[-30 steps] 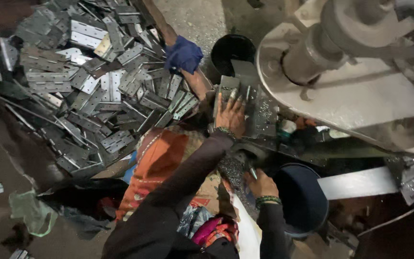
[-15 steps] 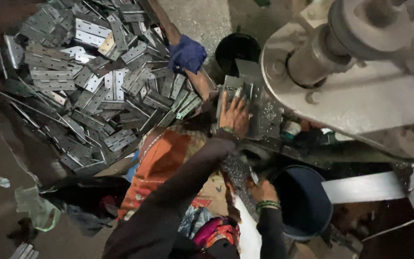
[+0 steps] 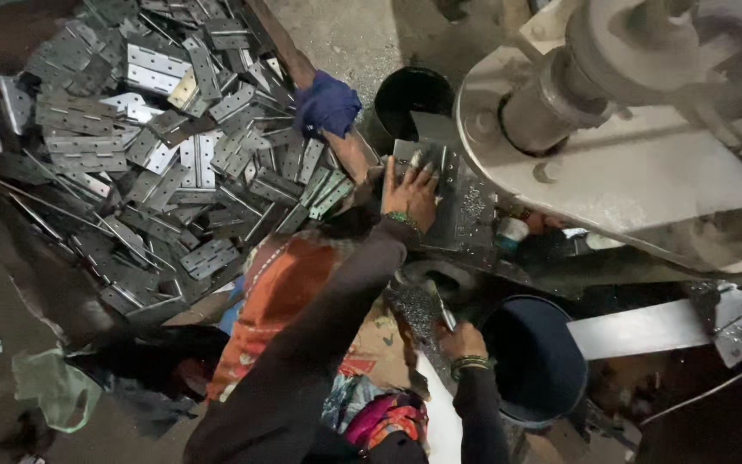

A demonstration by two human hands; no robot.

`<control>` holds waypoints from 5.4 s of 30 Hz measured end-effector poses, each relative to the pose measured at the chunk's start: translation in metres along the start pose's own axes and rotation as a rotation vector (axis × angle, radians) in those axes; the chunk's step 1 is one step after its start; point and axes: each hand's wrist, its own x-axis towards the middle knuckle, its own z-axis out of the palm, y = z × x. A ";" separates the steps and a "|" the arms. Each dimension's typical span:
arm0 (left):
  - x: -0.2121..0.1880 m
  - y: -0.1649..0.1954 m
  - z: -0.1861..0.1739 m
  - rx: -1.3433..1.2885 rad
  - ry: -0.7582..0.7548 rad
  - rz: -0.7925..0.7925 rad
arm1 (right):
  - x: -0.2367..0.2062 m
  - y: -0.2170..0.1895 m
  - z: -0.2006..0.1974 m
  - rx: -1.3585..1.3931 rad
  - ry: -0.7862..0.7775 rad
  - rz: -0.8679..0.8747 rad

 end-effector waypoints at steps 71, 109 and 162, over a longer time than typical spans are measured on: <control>-0.044 0.022 0.051 -0.139 0.227 -0.082 | 0.005 0.000 -0.002 -0.009 0.109 -0.097; -0.051 0.011 0.018 -0.164 0.289 -0.016 | 0.032 0.015 0.061 0.066 0.028 0.035; -0.031 -0.004 0.038 -0.048 0.172 0.156 | 0.017 0.017 0.061 -0.076 0.075 0.004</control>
